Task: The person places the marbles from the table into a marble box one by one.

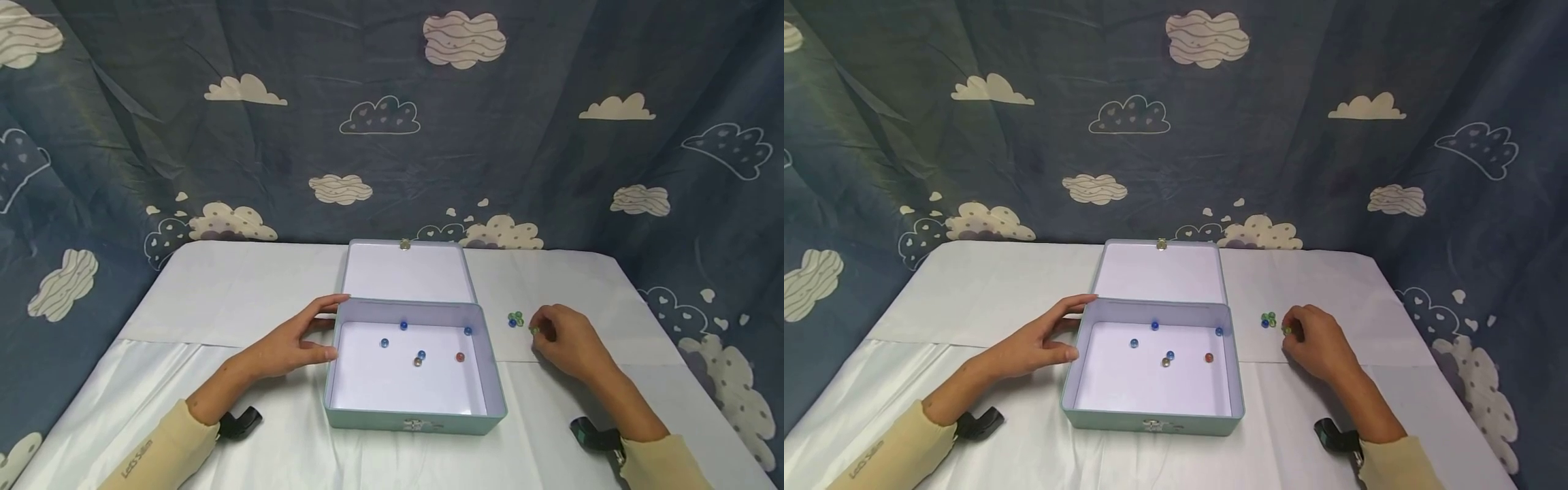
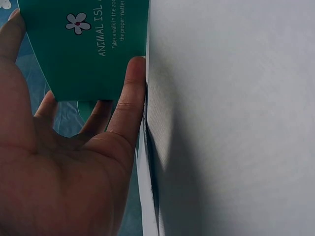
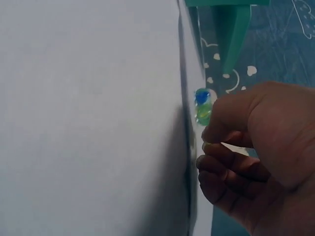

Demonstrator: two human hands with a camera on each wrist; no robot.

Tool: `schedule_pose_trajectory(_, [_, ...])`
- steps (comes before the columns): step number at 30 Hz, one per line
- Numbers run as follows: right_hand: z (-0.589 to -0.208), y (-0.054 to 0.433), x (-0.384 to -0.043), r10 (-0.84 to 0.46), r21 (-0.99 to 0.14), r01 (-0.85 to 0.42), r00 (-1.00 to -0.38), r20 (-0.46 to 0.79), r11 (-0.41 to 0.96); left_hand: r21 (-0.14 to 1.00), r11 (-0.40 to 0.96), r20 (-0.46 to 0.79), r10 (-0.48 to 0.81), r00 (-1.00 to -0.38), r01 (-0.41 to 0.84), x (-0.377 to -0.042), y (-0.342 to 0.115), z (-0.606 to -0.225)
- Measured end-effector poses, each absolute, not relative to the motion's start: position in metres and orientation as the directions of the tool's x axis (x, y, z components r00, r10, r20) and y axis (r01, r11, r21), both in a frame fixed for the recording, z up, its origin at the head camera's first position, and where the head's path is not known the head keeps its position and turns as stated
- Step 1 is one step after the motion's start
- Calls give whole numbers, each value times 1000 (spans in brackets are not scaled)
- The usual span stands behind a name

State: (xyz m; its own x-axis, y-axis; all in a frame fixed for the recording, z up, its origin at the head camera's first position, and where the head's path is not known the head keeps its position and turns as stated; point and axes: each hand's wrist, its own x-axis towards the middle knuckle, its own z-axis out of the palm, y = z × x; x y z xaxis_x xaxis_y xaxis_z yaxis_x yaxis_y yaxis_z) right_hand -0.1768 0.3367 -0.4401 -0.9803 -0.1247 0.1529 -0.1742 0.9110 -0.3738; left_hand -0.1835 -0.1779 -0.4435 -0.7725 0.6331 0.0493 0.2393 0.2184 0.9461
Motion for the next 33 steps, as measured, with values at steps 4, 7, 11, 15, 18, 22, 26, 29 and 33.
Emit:
schedule_pose_trajectory(4, [-433, 331, -174, -142, -380, -196, -976, 165, 904, 946, 220, 47, 633, -773, 238, -183, -178, -444])
schedule_pose_trajectory(7, [-425, 323, -170, -178, -383, -254, -958, 223, 888, 946, 216, 50, 635, -771, 240, -183, -179, -444])
schedule_pose_trajectory(11, [-414, 308, -162, -248, -385, -381, -903, 351, 841, 944, 216, 58, 639, -767, 251, -183, -179, -443])
schedule_pose_trajectory(15, [-404, 291, -154, -301, -388, -483, -845, 443, 785, 938, 229, 59, 635, -770, 260, -184, -179, -442])
schedule_pose_trajectory(18, [-399, 281, -147, -312, -407, -512, -829, 463, 756, 935, 233, 60, 636, -769, 266, -185, -179, -443])
schedule_pose_trajectory(22, [-395, 270, -141, -327, -449, -533, -827, 457, 717, 934, 234, 61, 639, -767, 269, -185, -180, -444])
schedule_pose_trajectory(26, [-397, 263, -138, -356, -467, -558, -817, 454, 686, 935, 232, 61, 638, -767, 268, -184, -180, -444])
schedule_pose_trajectory(29, [-399, 262, -139, -363, -466, -565, -813, 455, 681, 934, 237, 59, 637, -769, 268, -185, -180, -444])
schedule_pose_trajectory(33, [-398, 261, -138, -361, -472, -556, -820, 445, 684, 932, 246, 52, 633, -772, 265, -185, -179, -444])
